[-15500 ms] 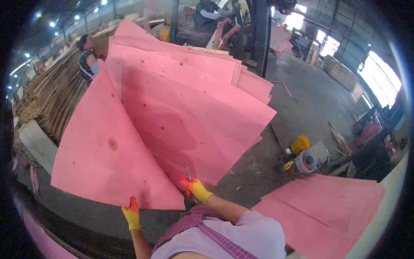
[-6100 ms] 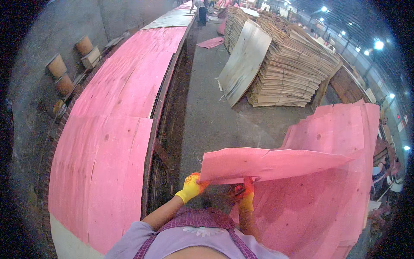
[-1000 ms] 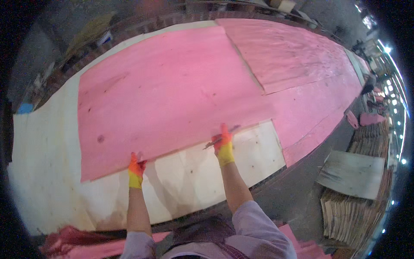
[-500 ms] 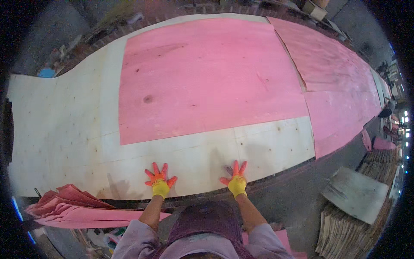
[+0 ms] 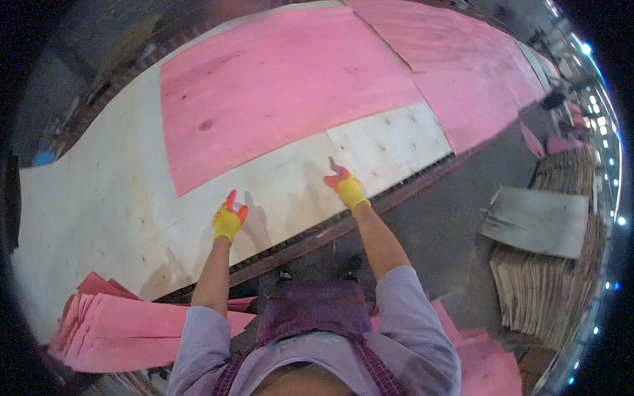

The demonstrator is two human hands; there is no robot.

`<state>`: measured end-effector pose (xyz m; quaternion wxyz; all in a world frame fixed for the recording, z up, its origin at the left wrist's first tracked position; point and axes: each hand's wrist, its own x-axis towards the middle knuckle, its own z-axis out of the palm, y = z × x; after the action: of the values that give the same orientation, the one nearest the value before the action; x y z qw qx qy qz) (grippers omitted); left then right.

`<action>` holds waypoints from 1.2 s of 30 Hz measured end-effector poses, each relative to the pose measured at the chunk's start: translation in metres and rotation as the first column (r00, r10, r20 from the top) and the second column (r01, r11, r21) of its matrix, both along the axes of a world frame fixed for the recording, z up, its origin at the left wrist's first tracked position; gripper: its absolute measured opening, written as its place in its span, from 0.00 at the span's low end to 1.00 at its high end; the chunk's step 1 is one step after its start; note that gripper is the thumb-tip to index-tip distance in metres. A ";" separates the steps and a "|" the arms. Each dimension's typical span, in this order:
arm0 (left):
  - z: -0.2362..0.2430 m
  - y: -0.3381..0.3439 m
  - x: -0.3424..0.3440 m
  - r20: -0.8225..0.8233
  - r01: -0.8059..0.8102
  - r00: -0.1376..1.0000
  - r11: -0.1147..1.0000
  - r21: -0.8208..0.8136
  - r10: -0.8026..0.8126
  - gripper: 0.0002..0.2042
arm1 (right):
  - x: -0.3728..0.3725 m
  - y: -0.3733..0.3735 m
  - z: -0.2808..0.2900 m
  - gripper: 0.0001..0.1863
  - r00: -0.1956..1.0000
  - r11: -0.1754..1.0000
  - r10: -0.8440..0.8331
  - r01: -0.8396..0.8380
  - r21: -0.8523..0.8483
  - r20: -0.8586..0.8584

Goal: The person sorts through stacks of pink wood veneer, cuts thin strips from sheets using a utility knife, and lays both pink and tan wood veneer sheets side-by-side on a long workbench.

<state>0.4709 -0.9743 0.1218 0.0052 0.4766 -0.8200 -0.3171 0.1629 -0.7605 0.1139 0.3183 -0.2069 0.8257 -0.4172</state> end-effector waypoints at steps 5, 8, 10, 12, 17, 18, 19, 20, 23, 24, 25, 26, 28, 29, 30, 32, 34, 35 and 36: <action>-0.023 0.130 -0.061 -0.046 0.314 0.948 0.949 -0.034 -0.315 0.34 | 0.070 0.140 -0.028 0.28 0.987 0.985 0.162 -0.162 -0.053 0.001; -0.008 0.184 -0.111 0.066 0.407 0.912 0.913 -0.016 -0.405 0.31 | 0.111 0.217 0.007 0.27 0.934 0.991 -0.136 0.130 0.040 0.330; -0.007 0.202 -0.146 0.123 0.478 0.875 0.875 -0.074 -0.468 0.30 | 0.119 0.270 0.031 0.27 0.854 0.955 -0.291 0.283 0.085 0.431; -0.009 0.214 -0.180 0.169 0.547 0.834 0.825 -0.140 -0.525 0.29 | 0.118 0.320 0.038 0.27 0.747 0.894 -0.432 0.427 0.133 0.505; 0.006 0.221 -0.220 0.435 0.537 0.760 0.843 -0.001 -0.483 0.30 | 0.111 0.411 0.017 0.26 0.634 0.688 -0.710 0.718 0.105 0.307; 0.008 0.220 -0.225 0.456 0.523 0.752 0.852 0.026 -0.476 0.29 | 0.101 0.398 0.047 0.26 0.605 0.690 -0.717 0.684 0.236 0.346; 0.011 0.218 -0.227 0.466 0.519 0.746 0.854 0.040 -0.476 0.29 | 0.094 0.389 0.048 0.26 0.602 0.691 -0.717 0.677 0.251 0.352; 0.023 0.218 -0.235 0.464 0.503 0.753 0.863 0.051 -0.466 0.28 | 0.085 0.383 0.055 0.26 0.599 0.693 -0.715 0.675 0.253 0.361; 0.034 0.211 -0.244 0.476 0.458 0.765 0.886 0.072 -0.434 0.28 | 0.056 0.342 0.060 0.26 0.644 0.741 -0.667 0.623 0.250 0.374; 0.034 0.207 -0.249 0.475 0.439 0.774 0.896 0.074 -0.419 0.27 | 0.038 0.326 0.056 0.25 0.691 0.780 -0.624 0.581 0.234 0.364; 0.033 0.203 -0.252 0.474 0.421 0.784 0.904 0.067 -0.401 0.27 | 0.020 0.311 0.049 0.25 0.705 0.792 -0.608 0.566 0.228 0.365; 0.028 0.205 -0.253 0.470 0.423 0.790 0.905 0.050 -0.395 0.27 | -0.001 0.301 0.041 0.25 0.712 0.816 -0.558 0.563 0.130 0.426; 0.017 0.206 -0.253 0.449 0.414 0.813 0.910 0.000 -0.370 0.29 | -0.038 0.276 0.029 0.26 0.725 0.839 -0.488 0.543 0.032 0.485; 0.015 0.207 -0.255 0.444 0.396 0.823 0.918 -0.001 -0.354 0.29 | -0.062 0.264 0.026 0.25 0.741 0.871 -0.451 0.486 0.065 0.498; 0.014 0.206 -0.260 0.436 0.382 0.827 0.924 0.027 -0.355 0.30 | -0.085 0.251 0.023 0.25 0.755 0.899 -0.414 0.428 0.095 0.509; 0.021 0.204 -0.280 0.417 0.361 0.850 0.932 -0.019 -0.321 0.35 | -0.125 0.231 0.010 0.25 0.730 0.900 -0.372 0.436 0.029 0.573; -0.101 0.160 -0.252 -0.204 -0.110 0.972 0.994 0.027 0.114 0.35 | -0.145 0.205 -0.005 0.25 0.690 0.905 -0.290 0.423 -0.045 0.663; -0.151 0.131 -0.234 -0.510 -0.248 0.822 0.966 0.078 0.252 0.35 | -0.156 0.186 -0.022 0.25 0.783 0.954 -0.132 0.267 -0.137 0.608; -0.158 0.111 -0.258 -0.592 -0.401 0.555 0.811 0.425 0.584 0.31 | -0.184 0.188 -0.038 0.25 0.863 0.974 -0.024 0.134 -0.182 0.505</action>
<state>0.2126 -0.8638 -0.0362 0.3461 0.5284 -0.5414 -0.5549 -0.0215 -0.5722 0.0755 0.4797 -0.0905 0.6740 -0.5544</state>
